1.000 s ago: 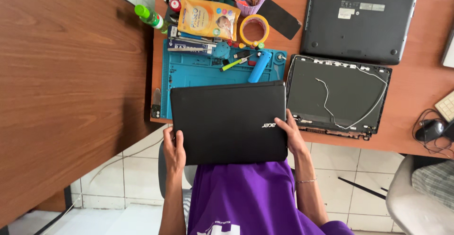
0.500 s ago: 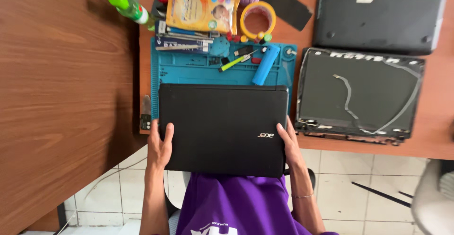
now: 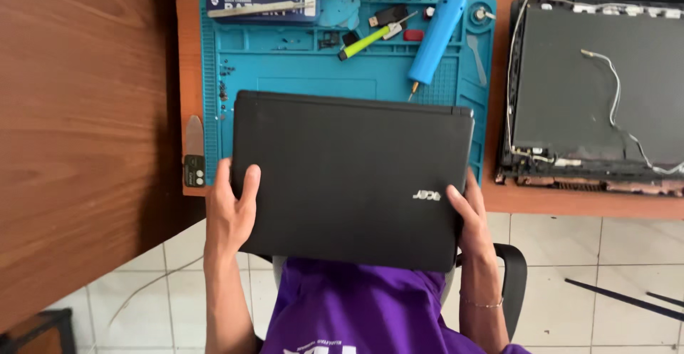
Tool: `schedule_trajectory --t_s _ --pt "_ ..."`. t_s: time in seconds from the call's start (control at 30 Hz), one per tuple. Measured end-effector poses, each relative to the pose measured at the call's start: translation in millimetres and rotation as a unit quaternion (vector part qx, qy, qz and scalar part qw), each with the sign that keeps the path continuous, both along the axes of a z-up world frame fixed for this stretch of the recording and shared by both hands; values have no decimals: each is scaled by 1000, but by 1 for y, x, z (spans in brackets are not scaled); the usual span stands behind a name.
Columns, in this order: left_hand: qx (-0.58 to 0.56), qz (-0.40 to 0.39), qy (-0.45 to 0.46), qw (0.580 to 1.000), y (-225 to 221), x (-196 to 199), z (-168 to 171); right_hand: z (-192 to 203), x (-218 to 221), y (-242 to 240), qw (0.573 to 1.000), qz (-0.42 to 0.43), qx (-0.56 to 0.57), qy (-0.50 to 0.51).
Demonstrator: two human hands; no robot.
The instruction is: The person disassembles a laptop by removing the upper casing and the bottom panel by hand, and then uses a small yellow tool to disconnect internal ribbon cables and manipulate components on the motherboard.
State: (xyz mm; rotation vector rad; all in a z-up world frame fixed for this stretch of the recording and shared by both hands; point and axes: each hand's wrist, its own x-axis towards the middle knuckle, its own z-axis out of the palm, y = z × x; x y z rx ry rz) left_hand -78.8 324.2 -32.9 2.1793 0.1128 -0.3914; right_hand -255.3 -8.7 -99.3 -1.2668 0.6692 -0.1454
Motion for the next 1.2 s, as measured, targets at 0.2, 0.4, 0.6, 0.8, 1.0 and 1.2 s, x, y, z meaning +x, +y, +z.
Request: schedule_trajectory --t_s 0.2,0.4,0.6,0.8,1.0,1.2 --pt "46 -11 -60 997 -2 -4 -1 48 35 2 974 66 -216 33" --pt "41 15 -47 998 1 3 -5 76 55 7 897 73 -414 137" --pt "32 6 -61 998 -4 9 -1 85 71 -1 866 78 -466 164" --pt "27 -2 -109 994 -6 20 2 84 86 -2 836 69 -512 186" --pt "19 8 -79 997 -7 22 1 100 98 -8 809 75 -559 168" --pt "-1 -8 -112 994 -7 22 0 138 134 -37 714 186 -673 -54"
